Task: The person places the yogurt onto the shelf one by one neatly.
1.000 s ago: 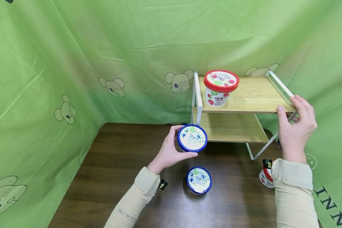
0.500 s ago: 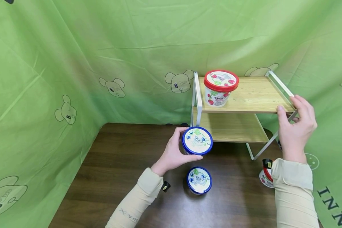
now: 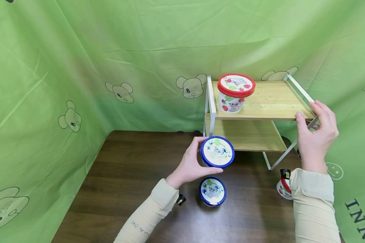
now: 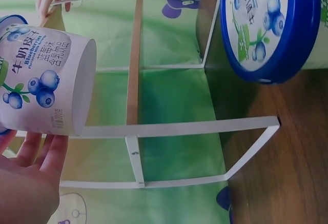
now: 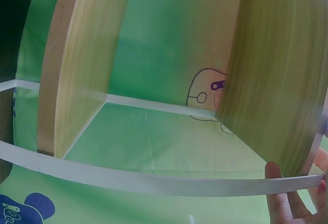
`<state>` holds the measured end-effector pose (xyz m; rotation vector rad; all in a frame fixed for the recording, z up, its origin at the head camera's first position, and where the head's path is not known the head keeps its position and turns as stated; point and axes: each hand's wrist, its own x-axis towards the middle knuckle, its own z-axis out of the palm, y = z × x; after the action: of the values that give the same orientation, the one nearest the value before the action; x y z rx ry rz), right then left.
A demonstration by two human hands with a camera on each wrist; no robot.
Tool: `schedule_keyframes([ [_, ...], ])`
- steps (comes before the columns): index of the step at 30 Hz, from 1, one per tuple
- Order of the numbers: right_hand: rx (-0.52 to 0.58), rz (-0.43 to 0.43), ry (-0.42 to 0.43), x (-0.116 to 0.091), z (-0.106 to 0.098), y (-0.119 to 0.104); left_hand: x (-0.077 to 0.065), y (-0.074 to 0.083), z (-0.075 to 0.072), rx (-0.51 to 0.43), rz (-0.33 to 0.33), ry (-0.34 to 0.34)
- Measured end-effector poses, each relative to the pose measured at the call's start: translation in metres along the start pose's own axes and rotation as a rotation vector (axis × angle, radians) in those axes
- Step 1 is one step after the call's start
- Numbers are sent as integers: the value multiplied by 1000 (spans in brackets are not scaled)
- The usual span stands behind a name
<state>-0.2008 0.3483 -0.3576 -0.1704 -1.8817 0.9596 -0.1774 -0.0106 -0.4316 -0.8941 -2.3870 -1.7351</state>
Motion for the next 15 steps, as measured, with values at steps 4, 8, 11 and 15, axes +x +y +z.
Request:
schedule_keyframes([
  [4,0,1,0,0,0,0,1,2,5,-16,2,-16],
  [8,0,3,2,0,0,0,2,4,11,-24,27,-25],
  [11,1,3,4,0,0,0,3,6,15,-8,50,-25],
  [15,1,3,3,0,0,0,3,7,19,11,55,-33],
])
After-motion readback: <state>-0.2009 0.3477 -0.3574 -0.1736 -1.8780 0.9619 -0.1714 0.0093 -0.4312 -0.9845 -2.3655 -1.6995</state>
